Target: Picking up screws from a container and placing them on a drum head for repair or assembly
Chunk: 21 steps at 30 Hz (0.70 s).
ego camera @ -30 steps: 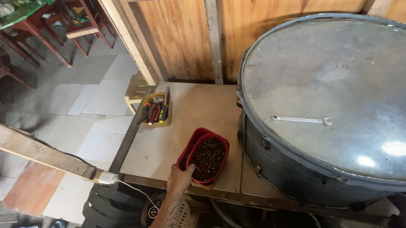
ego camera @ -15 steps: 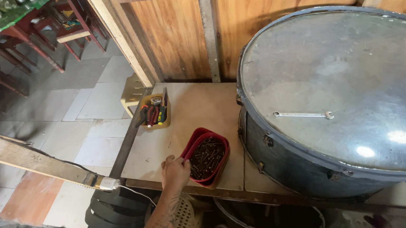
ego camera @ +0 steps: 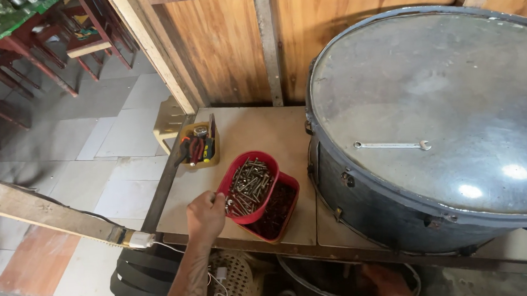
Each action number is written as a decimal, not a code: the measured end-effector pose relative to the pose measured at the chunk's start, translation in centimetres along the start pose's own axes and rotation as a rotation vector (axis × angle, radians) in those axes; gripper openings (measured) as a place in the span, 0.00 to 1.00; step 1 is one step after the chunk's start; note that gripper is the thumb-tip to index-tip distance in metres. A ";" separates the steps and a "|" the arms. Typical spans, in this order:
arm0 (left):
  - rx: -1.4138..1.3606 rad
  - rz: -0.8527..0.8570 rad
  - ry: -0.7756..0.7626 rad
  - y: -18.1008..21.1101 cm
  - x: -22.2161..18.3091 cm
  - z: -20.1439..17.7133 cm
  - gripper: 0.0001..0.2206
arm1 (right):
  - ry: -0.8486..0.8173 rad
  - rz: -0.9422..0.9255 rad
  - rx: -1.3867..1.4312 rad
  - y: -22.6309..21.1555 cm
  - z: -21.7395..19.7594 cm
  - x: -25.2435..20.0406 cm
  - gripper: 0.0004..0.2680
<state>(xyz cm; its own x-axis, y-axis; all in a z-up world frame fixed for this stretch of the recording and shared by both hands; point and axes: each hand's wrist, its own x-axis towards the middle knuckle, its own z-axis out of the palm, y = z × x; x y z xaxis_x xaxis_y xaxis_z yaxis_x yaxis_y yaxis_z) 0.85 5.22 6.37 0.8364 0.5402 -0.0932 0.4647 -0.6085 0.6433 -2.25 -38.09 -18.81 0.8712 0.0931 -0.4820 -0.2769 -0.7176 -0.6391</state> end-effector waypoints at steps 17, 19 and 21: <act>-0.180 0.302 -0.293 1.9 -11.0 9.0 0.14 | -0.210 0.636 1.452 -22.9 -7.6 -13.6 0.23; 0.146 0.599 -0.284 2.6 -9.1 10.4 0.23 | -0.090 0.686 1.480 -20.7 -7.1 -12.9 0.21; 0.284 0.692 -0.279 3.9 -8.2 12.1 0.27 | -0.159 0.720 1.494 -19.5 -7.9 -12.5 0.23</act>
<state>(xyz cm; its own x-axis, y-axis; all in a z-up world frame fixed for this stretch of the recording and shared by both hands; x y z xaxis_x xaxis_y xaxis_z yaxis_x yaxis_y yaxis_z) -0.69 -8.60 0.44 0.9866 -0.1566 0.0453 -0.1613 -0.8976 0.4102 -4.58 -30.72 4.43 0.3810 0.1898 -0.9049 -0.7765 0.5970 -0.2016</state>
